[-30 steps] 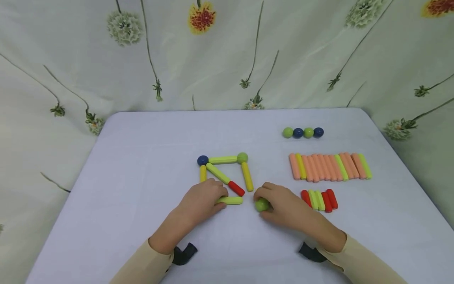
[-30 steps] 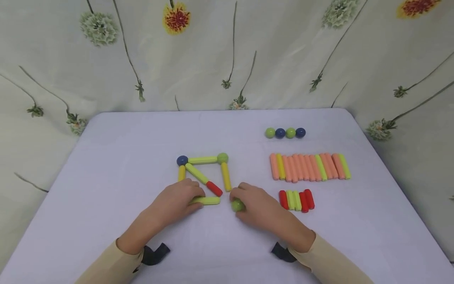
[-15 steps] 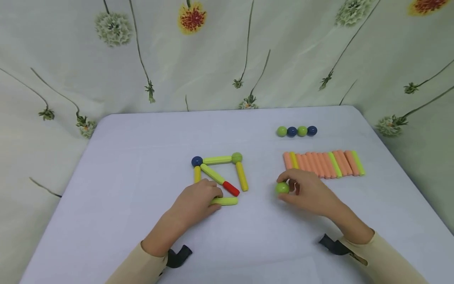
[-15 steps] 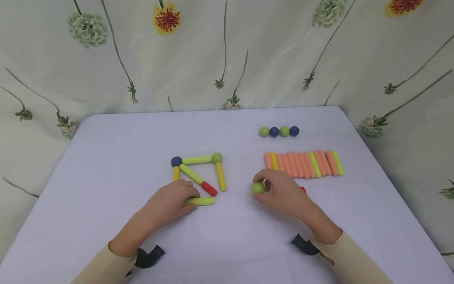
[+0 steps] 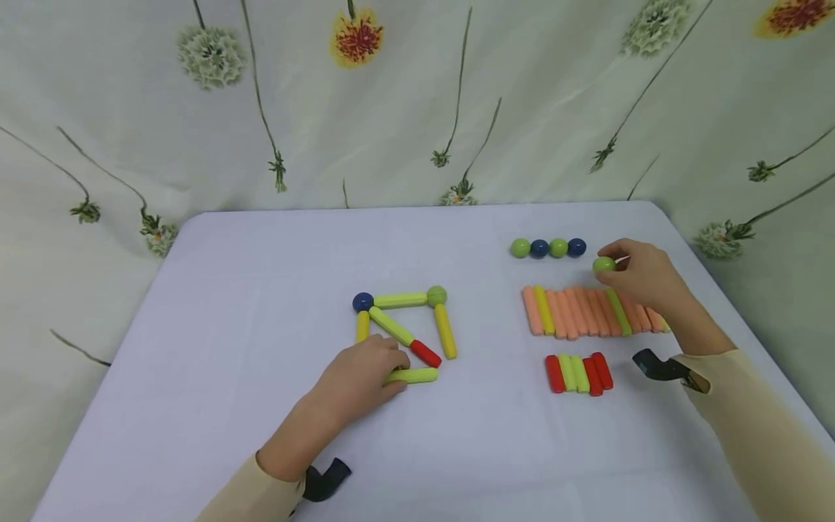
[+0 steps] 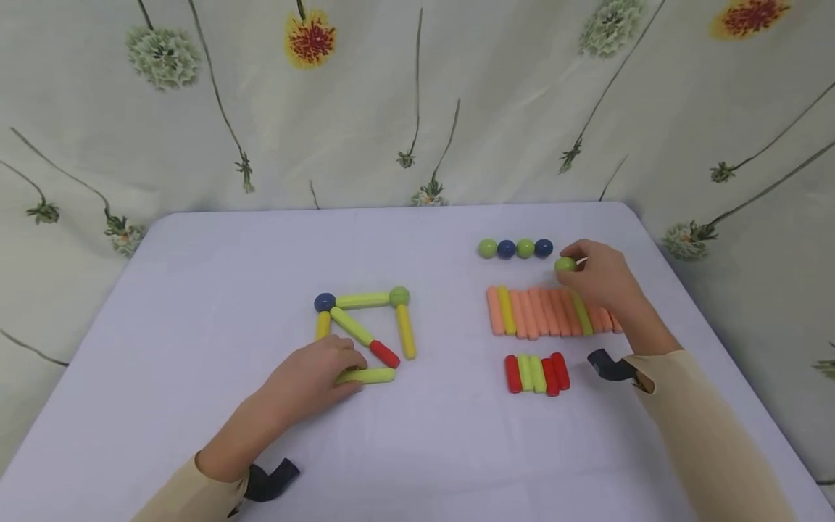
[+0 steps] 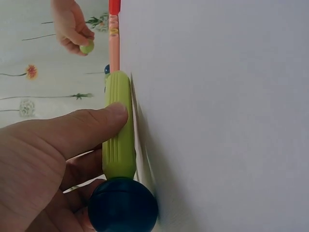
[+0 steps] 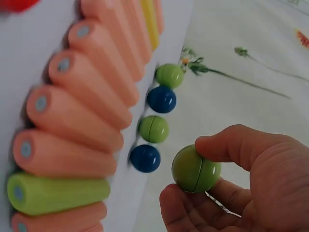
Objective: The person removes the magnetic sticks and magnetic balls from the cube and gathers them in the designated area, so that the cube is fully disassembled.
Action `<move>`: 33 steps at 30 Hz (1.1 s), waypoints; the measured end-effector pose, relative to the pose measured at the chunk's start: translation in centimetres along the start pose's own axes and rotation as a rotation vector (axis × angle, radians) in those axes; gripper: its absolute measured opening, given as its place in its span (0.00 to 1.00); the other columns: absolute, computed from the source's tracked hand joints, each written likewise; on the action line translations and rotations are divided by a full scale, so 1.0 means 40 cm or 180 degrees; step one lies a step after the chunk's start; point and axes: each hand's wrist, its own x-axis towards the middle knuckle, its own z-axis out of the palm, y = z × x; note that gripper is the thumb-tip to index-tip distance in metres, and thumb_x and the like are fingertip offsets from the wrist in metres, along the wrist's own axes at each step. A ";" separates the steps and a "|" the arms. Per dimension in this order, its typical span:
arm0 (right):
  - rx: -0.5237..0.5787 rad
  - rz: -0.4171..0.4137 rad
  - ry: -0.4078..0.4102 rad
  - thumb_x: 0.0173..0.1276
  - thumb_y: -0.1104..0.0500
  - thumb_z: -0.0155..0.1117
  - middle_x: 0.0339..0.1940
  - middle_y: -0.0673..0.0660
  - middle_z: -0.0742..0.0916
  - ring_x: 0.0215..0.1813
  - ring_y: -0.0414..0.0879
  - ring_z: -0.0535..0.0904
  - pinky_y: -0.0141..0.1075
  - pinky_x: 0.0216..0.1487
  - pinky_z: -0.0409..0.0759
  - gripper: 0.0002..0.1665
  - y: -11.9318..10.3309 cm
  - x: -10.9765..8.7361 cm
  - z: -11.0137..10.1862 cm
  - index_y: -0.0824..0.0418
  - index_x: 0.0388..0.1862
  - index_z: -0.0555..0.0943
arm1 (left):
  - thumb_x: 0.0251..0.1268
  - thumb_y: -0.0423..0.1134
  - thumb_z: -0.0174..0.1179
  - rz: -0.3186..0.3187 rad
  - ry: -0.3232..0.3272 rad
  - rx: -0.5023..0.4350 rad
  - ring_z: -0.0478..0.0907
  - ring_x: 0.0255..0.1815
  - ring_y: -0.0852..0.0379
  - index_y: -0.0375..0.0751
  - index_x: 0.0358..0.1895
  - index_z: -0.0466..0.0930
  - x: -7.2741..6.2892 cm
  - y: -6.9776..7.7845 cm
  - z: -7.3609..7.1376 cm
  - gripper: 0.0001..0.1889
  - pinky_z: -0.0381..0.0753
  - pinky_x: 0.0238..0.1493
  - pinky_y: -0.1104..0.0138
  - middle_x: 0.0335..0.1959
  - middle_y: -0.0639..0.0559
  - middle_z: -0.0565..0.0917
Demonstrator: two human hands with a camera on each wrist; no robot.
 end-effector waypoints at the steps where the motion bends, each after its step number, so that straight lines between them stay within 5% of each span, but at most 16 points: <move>1: -0.0030 0.0051 -0.0025 0.69 0.54 0.61 0.54 0.69 0.76 0.52 0.63 0.71 0.52 0.47 0.78 0.28 0.014 0.017 -0.007 0.67 0.62 0.71 | 0.53 0.41 0.74 0.0006 -0.0001 -0.0002 0.73 0.38 0.62 0.47 0.40 0.88 0.000 -0.001 0.000 0.11 0.78 0.39 0.69 0.35 0.59 0.81; 16: -0.0272 0.0247 -0.0451 0.65 0.60 0.64 0.55 0.71 0.74 0.51 0.64 0.70 0.56 0.50 0.73 0.25 0.104 0.219 -0.026 0.70 0.58 0.72 | 0.52 0.42 0.74 0.0008 -0.0044 0.0037 0.70 0.35 0.61 0.48 0.39 0.87 0.005 -0.002 0.007 0.11 0.76 0.34 0.70 0.32 0.61 0.79; 33: -0.0179 0.0312 -0.0402 0.66 0.59 0.64 0.61 0.74 0.72 0.58 0.68 0.69 0.59 0.56 0.71 0.31 0.077 0.223 -0.009 0.70 0.64 0.67 | 0.52 0.41 0.75 0.0049 -0.0058 0.0068 0.70 0.33 0.61 0.47 0.39 0.87 0.000 -0.001 0.001 0.11 0.76 0.34 0.69 0.32 0.59 0.79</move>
